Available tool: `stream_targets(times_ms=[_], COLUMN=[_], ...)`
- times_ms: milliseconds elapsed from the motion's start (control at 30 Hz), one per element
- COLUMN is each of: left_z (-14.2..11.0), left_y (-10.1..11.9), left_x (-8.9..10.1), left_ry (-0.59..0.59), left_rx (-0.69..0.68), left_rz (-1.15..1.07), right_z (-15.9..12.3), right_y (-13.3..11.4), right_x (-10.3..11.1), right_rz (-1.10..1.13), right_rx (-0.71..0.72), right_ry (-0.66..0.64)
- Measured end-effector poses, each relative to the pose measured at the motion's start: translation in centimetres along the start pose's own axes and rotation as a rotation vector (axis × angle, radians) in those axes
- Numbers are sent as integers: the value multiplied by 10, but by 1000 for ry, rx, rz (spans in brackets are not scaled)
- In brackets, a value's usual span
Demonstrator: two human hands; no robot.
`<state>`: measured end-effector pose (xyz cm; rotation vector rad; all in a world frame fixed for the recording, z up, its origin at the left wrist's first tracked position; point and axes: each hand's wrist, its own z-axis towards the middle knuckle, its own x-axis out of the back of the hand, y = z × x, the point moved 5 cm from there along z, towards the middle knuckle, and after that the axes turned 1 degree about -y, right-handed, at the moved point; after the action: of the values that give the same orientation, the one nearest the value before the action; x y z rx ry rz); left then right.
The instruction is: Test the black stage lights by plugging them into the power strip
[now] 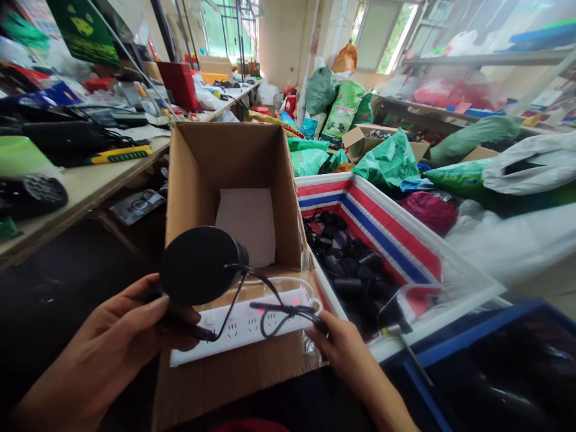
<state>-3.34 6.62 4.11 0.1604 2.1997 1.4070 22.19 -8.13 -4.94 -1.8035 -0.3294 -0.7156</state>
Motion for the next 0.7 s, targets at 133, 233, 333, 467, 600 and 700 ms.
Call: stream_targets(times_ms=[133,233,333,467,600,700], left_z=[-1,1,6,13,19,22], left_y=[6,1,-9,-22,-30,-32], left_x=[3,2,3,10,14,16], left_ry=[7,46,40,-2,0,4], left_rx=[-20,-19,-26,-40,-46,-45], left_rz=[-11,-31,-52,-68,-95,-105], right_z=[10,18,25,27,28,31], right_y=[3,11,19,17,4,-1], right_x=[-3,-9,-21,-25,-23,-26], right_rz=[102,147,185,134,6,-67], right_rx=[20,54,38,44,93,136], right_ry=[55,170,208,297,331,343])
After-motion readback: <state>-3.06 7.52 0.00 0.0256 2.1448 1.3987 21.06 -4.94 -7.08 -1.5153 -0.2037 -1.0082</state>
